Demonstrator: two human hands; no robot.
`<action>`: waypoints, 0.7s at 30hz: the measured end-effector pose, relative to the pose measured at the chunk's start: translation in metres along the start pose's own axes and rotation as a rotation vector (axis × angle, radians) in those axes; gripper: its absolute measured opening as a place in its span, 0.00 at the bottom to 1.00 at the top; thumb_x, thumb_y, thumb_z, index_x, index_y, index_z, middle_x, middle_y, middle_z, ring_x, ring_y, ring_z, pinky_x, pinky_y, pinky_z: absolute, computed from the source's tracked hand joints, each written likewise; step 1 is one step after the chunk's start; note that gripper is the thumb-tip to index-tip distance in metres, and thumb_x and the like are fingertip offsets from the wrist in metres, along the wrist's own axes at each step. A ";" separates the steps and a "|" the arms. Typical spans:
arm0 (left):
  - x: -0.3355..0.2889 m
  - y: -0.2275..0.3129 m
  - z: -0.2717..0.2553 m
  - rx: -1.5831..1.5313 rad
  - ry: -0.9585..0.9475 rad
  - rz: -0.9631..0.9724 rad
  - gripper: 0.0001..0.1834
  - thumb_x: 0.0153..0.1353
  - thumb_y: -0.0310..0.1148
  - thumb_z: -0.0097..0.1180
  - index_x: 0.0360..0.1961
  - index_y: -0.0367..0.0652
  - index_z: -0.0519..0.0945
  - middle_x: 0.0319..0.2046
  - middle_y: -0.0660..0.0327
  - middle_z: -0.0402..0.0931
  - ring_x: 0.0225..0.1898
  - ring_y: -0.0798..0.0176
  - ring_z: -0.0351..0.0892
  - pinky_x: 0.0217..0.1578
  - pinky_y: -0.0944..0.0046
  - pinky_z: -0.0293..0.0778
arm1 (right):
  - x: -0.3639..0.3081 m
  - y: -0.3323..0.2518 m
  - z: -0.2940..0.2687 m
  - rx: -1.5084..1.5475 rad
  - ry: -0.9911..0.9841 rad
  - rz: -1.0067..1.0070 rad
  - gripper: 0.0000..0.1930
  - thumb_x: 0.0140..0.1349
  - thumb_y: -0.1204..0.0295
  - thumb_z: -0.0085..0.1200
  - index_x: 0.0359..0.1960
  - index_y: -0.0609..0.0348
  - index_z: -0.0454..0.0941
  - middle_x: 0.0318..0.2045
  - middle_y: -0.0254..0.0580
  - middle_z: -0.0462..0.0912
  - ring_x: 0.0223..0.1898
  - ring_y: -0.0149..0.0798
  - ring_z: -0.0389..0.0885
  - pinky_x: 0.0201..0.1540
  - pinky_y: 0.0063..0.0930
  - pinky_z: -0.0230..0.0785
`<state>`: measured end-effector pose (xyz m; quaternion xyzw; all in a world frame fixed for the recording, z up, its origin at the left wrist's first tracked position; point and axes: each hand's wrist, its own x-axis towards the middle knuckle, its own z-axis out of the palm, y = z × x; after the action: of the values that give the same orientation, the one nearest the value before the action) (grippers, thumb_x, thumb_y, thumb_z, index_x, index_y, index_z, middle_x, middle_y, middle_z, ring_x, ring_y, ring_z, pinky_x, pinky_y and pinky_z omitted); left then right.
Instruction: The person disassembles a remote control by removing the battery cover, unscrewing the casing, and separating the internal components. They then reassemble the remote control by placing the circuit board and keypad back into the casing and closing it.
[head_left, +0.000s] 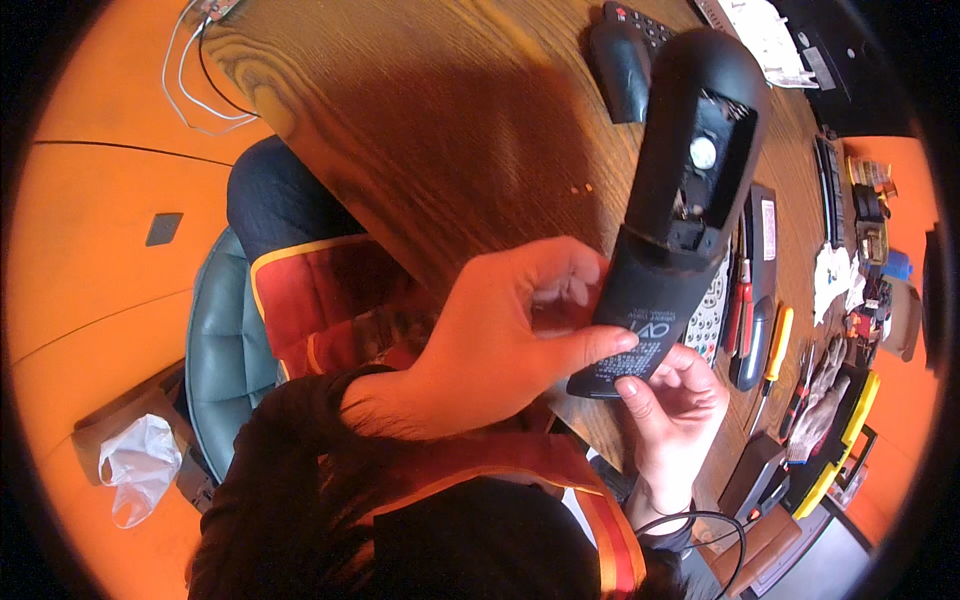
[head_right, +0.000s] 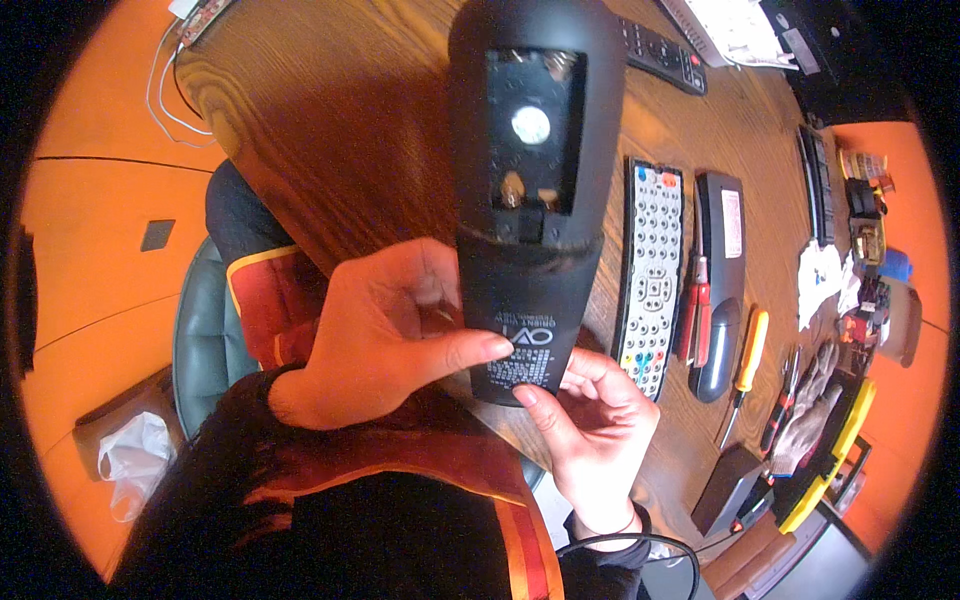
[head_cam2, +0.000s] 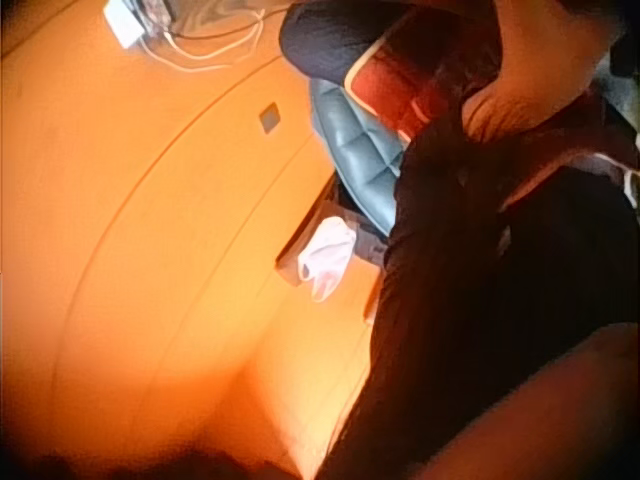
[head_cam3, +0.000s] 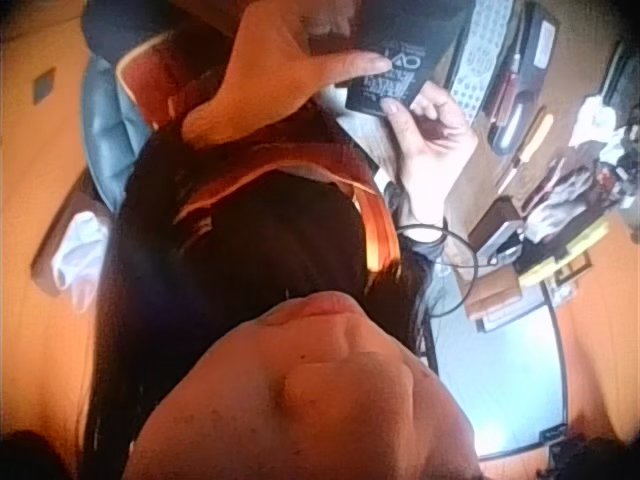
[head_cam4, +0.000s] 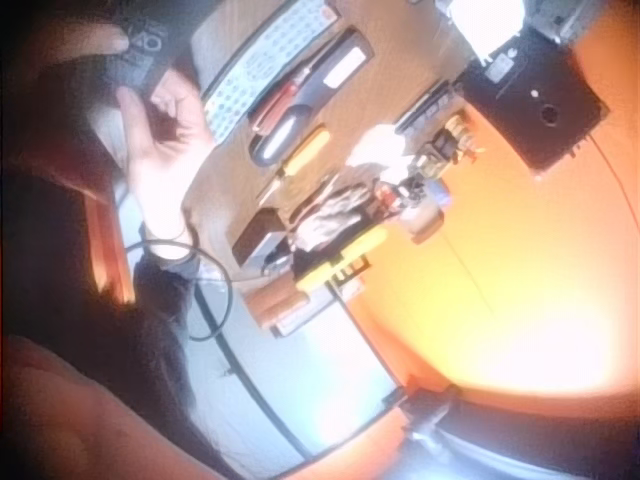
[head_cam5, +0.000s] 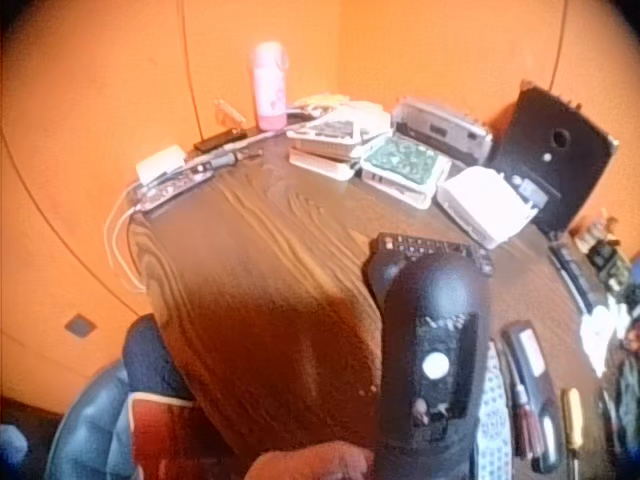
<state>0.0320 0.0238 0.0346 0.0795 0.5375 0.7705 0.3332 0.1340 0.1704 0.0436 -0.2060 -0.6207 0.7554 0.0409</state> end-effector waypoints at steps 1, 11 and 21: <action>-0.001 0.002 0.000 0.020 0.002 -0.020 0.12 0.46 0.18 0.61 0.33 0.35 0.73 0.31 0.60 0.76 0.35 0.70 0.75 0.37 0.71 0.70 | 0.000 0.000 0.000 0.000 -0.001 -0.004 0.17 0.46 0.90 0.57 0.40 0.69 0.73 0.36 0.46 0.80 0.40 0.32 0.78 0.46 0.26 0.70; -0.004 0.004 0.000 0.031 -0.016 0.026 0.10 0.48 0.18 0.60 0.30 0.37 0.71 0.28 0.63 0.73 0.34 0.73 0.73 0.36 0.72 0.71 | 0.000 0.001 0.000 0.030 -0.042 -0.038 0.16 0.48 0.88 0.56 0.41 0.69 0.73 0.37 0.45 0.80 0.40 0.32 0.77 0.45 0.26 0.70; 0.002 0.003 -0.001 -0.095 -0.056 -0.014 0.12 0.49 0.20 0.59 0.34 0.35 0.71 0.30 0.60 0.74 0.35 0.72 0.74 0.37 0.71 0.74 | 0.000 0.002 -0.001 0.054 -0.081 -0.044 0.17 0.48 0.88 0.55 0.43 0.69 0.71 0.38 0.45 0.79 0.41 0.33 0.77 0.46 0.26 0.70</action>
<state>0.0292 0.0235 0.0364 0.0814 0.4911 0.7905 0.3568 0.1347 0.1710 0.0419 -0.1604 -0.6053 0.7787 0.0378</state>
